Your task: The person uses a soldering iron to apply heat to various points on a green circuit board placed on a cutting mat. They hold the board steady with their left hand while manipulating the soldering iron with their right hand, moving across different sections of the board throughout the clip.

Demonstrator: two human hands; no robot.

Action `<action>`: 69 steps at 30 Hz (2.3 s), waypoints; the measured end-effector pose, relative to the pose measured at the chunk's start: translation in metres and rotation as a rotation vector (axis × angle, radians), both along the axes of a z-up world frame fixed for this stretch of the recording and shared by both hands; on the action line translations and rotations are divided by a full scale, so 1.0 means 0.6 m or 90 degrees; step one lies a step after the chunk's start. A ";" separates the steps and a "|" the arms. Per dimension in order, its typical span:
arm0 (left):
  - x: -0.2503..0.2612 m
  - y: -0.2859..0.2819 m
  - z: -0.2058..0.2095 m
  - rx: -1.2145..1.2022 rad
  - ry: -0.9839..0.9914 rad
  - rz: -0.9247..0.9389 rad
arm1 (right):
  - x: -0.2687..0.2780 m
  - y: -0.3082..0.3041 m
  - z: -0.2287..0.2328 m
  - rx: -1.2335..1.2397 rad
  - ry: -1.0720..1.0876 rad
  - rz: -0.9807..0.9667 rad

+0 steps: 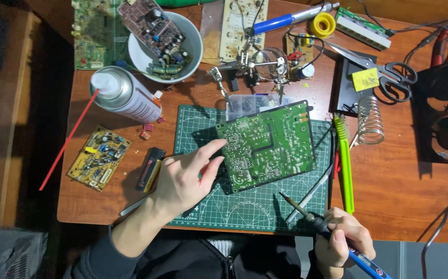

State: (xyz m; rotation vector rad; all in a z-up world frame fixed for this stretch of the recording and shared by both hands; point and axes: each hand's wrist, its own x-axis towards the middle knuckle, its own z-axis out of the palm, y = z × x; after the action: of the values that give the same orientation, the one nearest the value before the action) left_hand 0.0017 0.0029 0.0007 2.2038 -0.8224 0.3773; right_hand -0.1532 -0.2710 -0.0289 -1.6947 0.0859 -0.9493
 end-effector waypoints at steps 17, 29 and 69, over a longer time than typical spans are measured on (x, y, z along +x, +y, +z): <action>0.003 -0.005 0.013 -0.015 -0.047 0.022 | -0.007 -0.009 -0.012 0.024 -0.050 -0.128; 0.007 -0.008 0.016 -0.010 -0.108 0.034 | 0.003 -0.002 -0.005 -0.029 -0.040 -0.126; 0.005 -0.009 0.006 -0.026 -0.078 0.015 | 0.033 0.056 0.008 -0.085 -0.087 0.080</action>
State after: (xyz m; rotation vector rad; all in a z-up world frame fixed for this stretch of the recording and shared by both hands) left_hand 0.0046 -0.0024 0.0045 2.1700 -0.8478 0.5408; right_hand -0.1335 -0.2372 -0.0240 -1.7303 -0.1773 -0.9911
